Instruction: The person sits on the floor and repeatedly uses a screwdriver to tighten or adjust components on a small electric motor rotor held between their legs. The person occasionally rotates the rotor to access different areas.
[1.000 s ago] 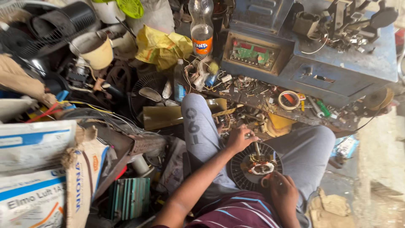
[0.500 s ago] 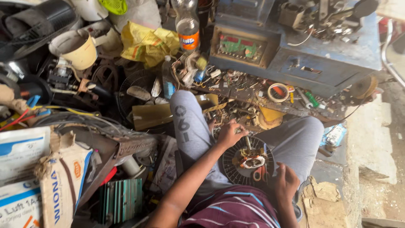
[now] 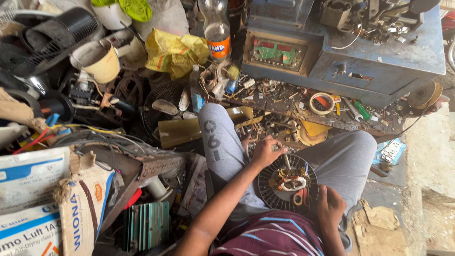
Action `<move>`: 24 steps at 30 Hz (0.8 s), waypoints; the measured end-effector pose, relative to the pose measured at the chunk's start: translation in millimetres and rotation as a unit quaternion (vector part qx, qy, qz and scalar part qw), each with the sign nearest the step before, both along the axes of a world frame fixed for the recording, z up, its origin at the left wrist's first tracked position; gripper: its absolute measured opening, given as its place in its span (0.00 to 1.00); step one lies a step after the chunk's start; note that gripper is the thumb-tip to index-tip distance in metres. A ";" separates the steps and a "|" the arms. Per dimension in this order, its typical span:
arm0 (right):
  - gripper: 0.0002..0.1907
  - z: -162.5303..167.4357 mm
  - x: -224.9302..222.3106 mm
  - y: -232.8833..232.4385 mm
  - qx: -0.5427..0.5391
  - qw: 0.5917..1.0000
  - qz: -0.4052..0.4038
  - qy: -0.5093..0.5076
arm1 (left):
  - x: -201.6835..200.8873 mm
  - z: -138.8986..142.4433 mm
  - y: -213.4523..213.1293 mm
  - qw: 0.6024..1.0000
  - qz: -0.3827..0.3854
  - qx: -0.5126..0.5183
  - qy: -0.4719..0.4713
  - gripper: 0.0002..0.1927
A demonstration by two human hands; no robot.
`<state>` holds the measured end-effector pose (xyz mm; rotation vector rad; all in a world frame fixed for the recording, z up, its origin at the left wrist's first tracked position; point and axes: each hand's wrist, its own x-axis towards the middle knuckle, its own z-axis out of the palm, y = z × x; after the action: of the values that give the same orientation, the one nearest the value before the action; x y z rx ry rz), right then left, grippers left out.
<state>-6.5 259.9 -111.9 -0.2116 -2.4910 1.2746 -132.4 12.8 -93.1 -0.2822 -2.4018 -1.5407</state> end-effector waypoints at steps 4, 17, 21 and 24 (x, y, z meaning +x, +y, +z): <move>0.13 -3.4 -0.6 1.4 0.031 0.999 0.000 0.019 | -0.4 2.7 -0.8 1.000 0.000 0.002 0.008 0.15; 0.11 0.1 3.4 -10.1 0.061 0.995 0.066 0.034 | -1.6 -7.5 -1.8 0.994 -0.029 0.081 -0.066 0.15; 0.10 15.1 5.6 -21.9 0.072 0.991 0.103 0.042 | 2.6 -14.2 -10.9 0.979 -0.003 0.146 -0.142 0.14; 0.09 23.4 9.4 -30.1 0.076 0.987 0.143 0.017 | 6.6 -16.7 -17.9 0.979 0.022 0.136 -0.151 0.13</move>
<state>3.0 229.8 -88.5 0.2117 -2.6434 1.1690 -125.8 -5.1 -109.8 0.0671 -2.3464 -1.9853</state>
